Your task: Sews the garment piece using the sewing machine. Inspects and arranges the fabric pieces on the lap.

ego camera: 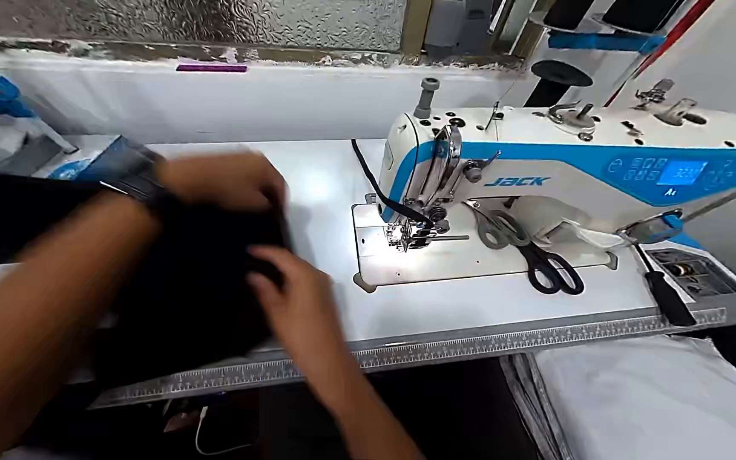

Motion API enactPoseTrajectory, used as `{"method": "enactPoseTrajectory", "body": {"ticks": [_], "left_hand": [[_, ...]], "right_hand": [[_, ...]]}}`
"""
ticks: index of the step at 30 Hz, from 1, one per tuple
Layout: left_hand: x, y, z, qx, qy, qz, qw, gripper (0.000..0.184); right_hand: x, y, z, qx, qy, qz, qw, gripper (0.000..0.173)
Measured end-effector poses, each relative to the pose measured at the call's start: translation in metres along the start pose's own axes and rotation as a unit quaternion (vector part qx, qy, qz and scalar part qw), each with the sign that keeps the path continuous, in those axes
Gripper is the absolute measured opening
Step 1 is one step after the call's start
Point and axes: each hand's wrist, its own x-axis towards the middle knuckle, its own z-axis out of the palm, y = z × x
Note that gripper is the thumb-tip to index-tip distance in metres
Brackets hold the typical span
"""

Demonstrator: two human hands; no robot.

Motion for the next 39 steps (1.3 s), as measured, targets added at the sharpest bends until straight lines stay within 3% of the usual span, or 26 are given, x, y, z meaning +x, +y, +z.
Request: {"method": "enactPoseTrajectory", "body": {"ticks": [2, 4, 7, 11, 16, 21, 27, 31, 36, 39], "left_hand": [[0.05, 0.008, 0.077, -0.088, -0.012, 0.004, 0.996, 0.01], [0.076, 0.029, 0.109, -0.139, 0.035, -0.009, 0.99, 0.008], [0.072, 0.069, 0.105, -0.027, 0.134, -0.036, 0.99, 0.017], [0.032, 0.123, 0.11, 0.069, 0.243, 0.003, 0.968, 0.017], [0.022, 0.103, 0.164, 0.042, 0.185, -0.058, 0.98, 0.046], [0.053, 0.097, 0.166, 0.024, 0.195, -0.085, 0.977, 0.047], [0.108, 0.071, 0.149, -0.017, 0.152, -0.003, 0.988, 0.04], [0.108, 0.062, 0.15, -0.028, 0.133, 0.066, 0.989, 0.042], [0.109, 0.054, 0.149, -0.041, 0.1, 0.093, 0.99, 0.048], [0.114, 0.049, 0.142, -0.048, 0.074, 0.114, 0.99, 0.045]], "right_hand": [[-0.017, 0.054, -0.036, -0.121, -0.03, 0.099, 0.987, 0.031], [-0.025, 0.073, -0.073, -0.199, -0.033, 0.162, 0.966, 0.033], [-0.019, 0.079, -0.099, -0.242, -0.033, 0.204, 0.948, 0.042], [-0.01, 0.083, -0.103, -0.241, -0.055, 0.204, 0.947, 0.042], [-0.01, 0.093, -0.108, -0.243, -0.075, 0.147, 0.956, 0.032], [-0.001, 0.104, -0.136, -0.238, -0.077, 0.134, 0.959, 0.031], [0.016, 0.114, -0.156, -0.254, 0.001, 0.177, 0.951, 0.03], [0.009, 0.112, -0.159, -0.268, -0.011, 0.175, 0.947, 0.032], [-0.002, 0.114, -0.152, -0.299, -0.037, 0.098, 0.949, 0.03], [0.002, 0.11, -0.148, -0.299, -0.053, 0.117, 0.946, 0.031]]}}
